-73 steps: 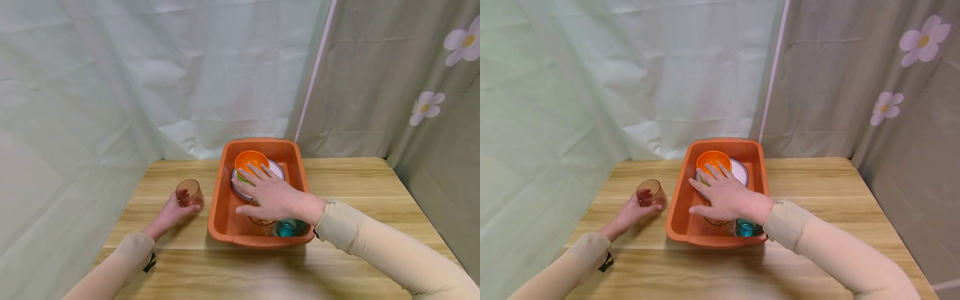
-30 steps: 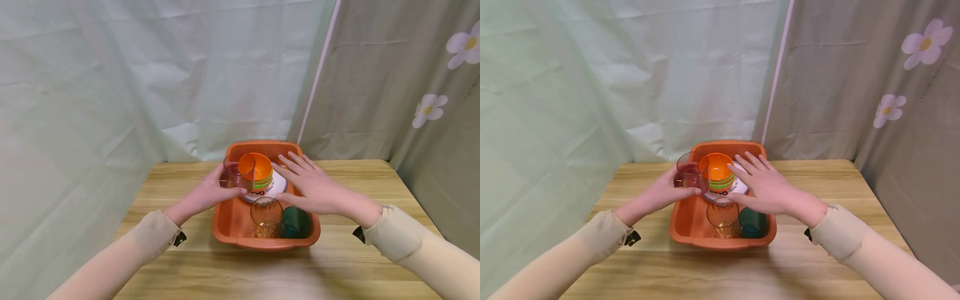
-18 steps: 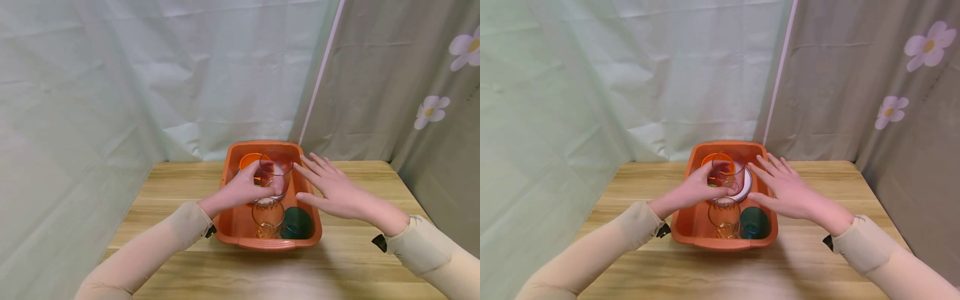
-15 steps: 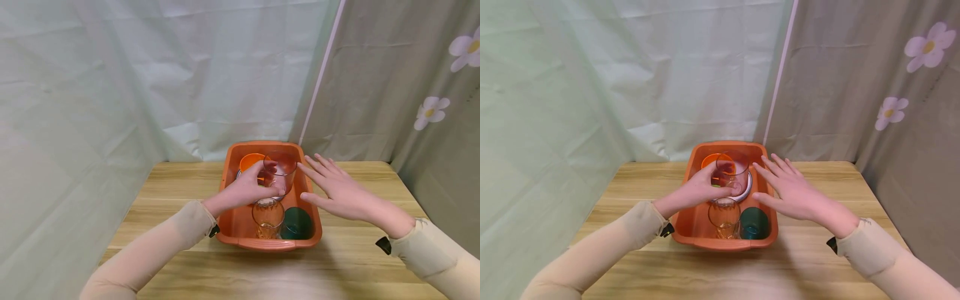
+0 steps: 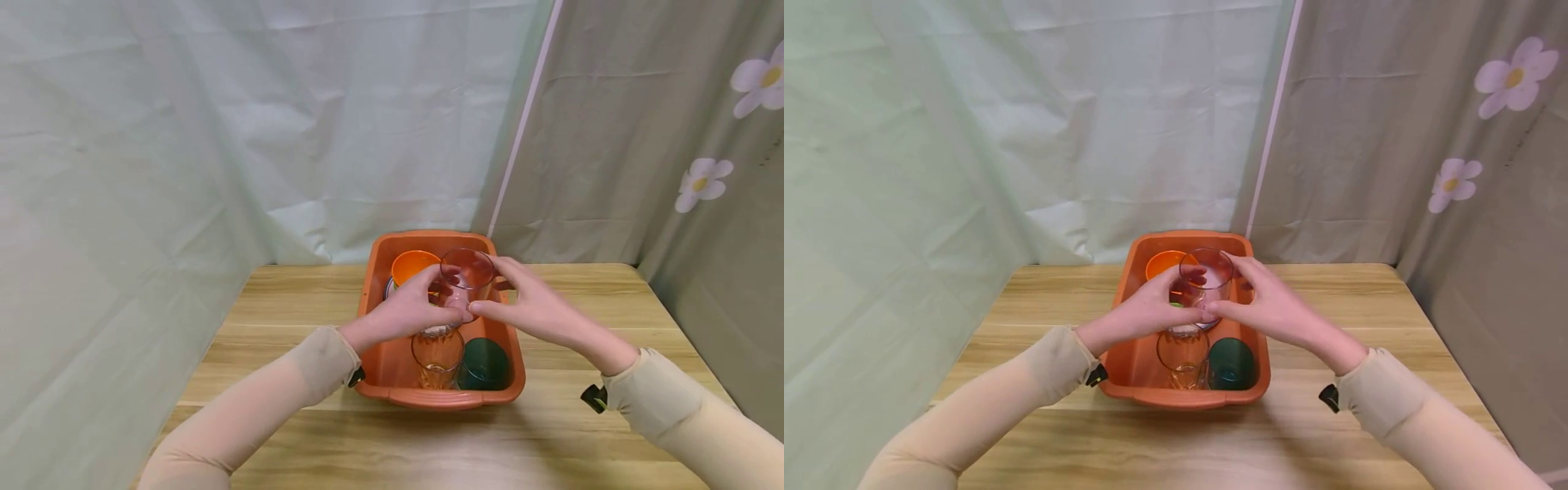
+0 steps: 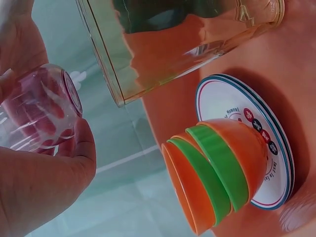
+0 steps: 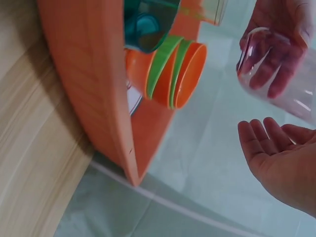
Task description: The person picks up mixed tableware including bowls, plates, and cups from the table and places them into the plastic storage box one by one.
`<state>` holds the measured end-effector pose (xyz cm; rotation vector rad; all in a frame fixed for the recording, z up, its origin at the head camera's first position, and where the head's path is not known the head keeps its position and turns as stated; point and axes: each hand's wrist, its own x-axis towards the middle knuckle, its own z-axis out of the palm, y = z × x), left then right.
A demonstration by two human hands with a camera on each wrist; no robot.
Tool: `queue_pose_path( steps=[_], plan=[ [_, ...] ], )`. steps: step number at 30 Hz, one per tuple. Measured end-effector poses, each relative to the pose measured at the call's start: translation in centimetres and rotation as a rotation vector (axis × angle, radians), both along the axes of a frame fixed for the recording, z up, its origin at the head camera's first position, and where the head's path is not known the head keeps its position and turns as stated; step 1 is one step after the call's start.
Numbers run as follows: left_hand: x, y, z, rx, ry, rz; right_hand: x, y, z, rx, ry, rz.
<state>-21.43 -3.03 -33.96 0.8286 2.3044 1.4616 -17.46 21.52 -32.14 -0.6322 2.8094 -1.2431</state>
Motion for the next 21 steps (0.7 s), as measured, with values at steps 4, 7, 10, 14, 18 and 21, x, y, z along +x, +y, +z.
queue_pose_path(
  steps=[4, 7, 10, 14, 18, 21],
  plan=[
    [0.1, 0.1, 0.1, -0.005, 0.010, -0.008, -0.4, -1.0, 0.0, -0.071, -0.024, -0.003],
    [0.1, 0.1, 0.1, -0.008, 0.014, -0.003, -0.6, -1.6, 0.1, -0.121, -0.047, -0.004],
    [0.2, 0.0, 0.1, 0.009, 0.003, -0.004, -0.6, -2.0, 0.1, -0.170, -0.058, -0.004],
    [0.2, -0.1, 0.0, 0.012, -0.003, -0.003, -0.7, -2.4, 0.1, -0.204, -0.049, -0.008],
    [0.2, -0.4, -0.1, -0.001, 0.017, -0.004, -0.8, -2.6, 0.0, -0.196, -0.024, -0.003],
    [0.3, -0.6, -0.1, 0.002, 0.024, -0.017, -0.9, -2.7, 0.0, -0.178, -0.010, 0.004]
  ],
)
